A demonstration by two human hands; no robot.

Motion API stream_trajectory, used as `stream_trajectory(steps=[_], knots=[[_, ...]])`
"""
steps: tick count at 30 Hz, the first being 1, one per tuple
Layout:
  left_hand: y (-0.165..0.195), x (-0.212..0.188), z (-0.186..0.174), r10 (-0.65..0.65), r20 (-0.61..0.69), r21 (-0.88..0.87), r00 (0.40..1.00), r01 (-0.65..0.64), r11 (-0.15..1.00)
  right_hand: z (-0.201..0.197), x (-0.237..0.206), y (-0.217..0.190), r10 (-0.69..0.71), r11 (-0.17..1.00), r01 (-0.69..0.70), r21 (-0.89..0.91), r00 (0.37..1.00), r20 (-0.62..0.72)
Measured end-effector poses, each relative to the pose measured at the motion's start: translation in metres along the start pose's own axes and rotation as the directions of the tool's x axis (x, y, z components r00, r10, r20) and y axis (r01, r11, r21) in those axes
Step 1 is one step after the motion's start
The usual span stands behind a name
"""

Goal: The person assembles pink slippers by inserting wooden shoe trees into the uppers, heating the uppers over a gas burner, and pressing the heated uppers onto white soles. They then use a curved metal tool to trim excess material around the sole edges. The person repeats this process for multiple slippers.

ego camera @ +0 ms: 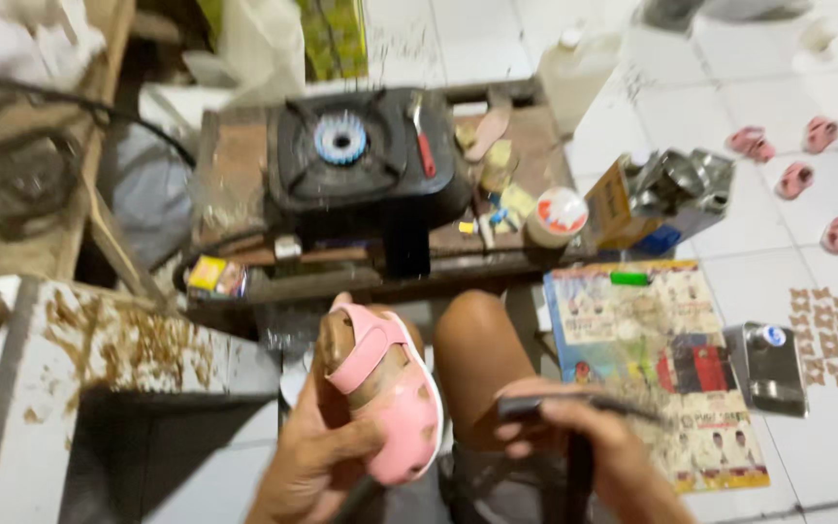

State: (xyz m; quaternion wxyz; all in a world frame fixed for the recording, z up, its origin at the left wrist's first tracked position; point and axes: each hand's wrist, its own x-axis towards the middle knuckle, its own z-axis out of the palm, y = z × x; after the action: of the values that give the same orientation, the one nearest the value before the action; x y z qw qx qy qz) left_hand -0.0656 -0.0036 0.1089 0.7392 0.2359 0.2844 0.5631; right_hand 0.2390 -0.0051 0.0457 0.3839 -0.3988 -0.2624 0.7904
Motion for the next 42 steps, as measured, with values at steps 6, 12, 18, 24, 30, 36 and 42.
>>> stream_trajectory(steps=[6, 12, 18, 24, 30, 36, 42], knots=[[-0.071, 0.015, 0.016, 0.205, -0.301, -0.101, 0.931, -0.245, 0.964, 0.018, -0.003, 0.035, -0.3, 0.936, 0.328, -0.131, 0.934, 0.196], [-0.12, 0.036, -0.001, 0.107, -0.607, -0.157, 0.787, -0.251, 0.955, -0.009, 0.008, 0.066, -0.269, 0.959, 0.265, 0.099, 0.963, 0.025], [-0.151, 0.04, 0.0, 0.165, -0.553, -0.113, 0.817, -0.27, 0.956, 0.002, -0.011, 0.074, -0.331, 0.936, 0.343, 0.078, 0.935, -0.129], [-0.134, 0.037, 0.036, 0.235, -0.625, 0.037, 0.744, -0.272, 0.962, 0.036, -0.036, 0.066, -0.444, 0.888, 0.46, 0.016, 0.866, -0.232], [-0.117, 0.033, 0.049, 0.194, -0.611, -0.038, 0.768, -0.273, 0.961, 0.058, -0.034, 0.039, -0.424, 0.896, 0.444, 0.023, 0.87, -0.251], [-0.124, 0.033, 0.05, 0.333, -0.554, 0.087, 0.763, -0.344, 0.935, 0.067, -0.032, 0.029, -0.551, 0.78, 0.377, -0.5, 0.792, -0.263], [-0.116, 0.029, 0.054, 0.124, -0.563, -0.099, 0.817, -0.215, 0.972, 0.069, -0.037, 0.027, -0.456, 0.872, 0.365, -0.325, 0.847, -0.272]])
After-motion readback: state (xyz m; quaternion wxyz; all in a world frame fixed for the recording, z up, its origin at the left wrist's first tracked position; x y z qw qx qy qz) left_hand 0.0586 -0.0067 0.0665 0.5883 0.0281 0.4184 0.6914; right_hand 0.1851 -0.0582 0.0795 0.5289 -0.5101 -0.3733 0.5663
